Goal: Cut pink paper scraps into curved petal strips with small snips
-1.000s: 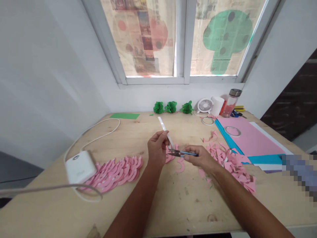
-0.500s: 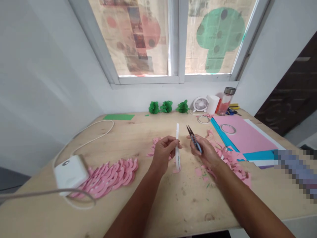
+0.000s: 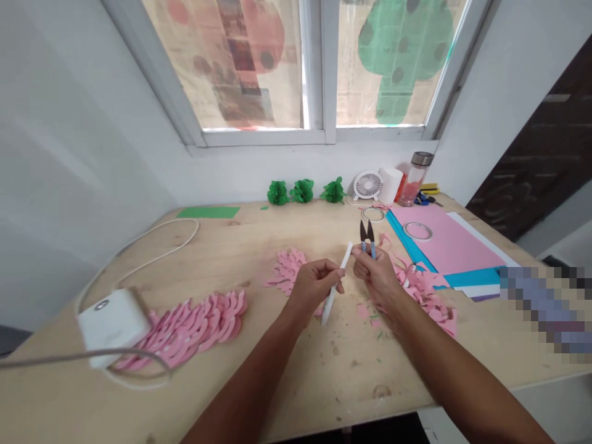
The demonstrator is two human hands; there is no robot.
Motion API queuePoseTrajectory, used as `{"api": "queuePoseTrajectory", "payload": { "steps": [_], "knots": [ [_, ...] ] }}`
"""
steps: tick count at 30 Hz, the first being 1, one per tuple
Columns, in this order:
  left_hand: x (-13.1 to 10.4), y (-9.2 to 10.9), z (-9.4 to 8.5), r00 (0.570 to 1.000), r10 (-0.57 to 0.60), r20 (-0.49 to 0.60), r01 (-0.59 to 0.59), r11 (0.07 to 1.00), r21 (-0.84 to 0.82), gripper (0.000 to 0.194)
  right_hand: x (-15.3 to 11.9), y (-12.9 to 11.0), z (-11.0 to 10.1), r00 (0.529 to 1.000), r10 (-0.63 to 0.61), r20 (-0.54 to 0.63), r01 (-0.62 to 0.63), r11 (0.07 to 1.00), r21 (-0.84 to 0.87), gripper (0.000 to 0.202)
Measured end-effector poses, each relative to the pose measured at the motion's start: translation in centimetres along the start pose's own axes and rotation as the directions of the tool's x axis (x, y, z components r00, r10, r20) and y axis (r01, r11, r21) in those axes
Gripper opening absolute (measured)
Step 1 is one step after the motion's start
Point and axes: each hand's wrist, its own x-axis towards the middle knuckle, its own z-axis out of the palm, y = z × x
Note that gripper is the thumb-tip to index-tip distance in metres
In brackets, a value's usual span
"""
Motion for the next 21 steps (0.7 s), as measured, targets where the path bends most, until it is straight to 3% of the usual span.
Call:
{"api": "queuePoseTrajectory", "payload": {
  "steps": [10, 16, 21],
  "knots": [
    [-1.1, 0.0, -0.3, 0.998, -0.058, 0.036, 0.057, 0.998, 0.019, 0.016, -0.6, -0.5, 0.8, 0.998, -0.061, 0.001, 0.061, 0.997, -0.046, 0.018],
    [-1.0, -0.5, -0.4, 0.995, -0.096, 0.031, 0.097, 0.995, -0.011, 0.016, -0.5, -0.1, 0.7, 0.987, -0.136, -0.081, 0.123, 0.981, -0.150, 0.017],
    [-0.8, -0.9, -0.7, 0.989, -0.122, 0.078, 0.122, 0.992, 0.010, 0.037, -0.4, -0.1, 0.5, 0.970, -0.192, -0.150, 0.162, 0.968, -0.190, 0.013]
  ]
}}
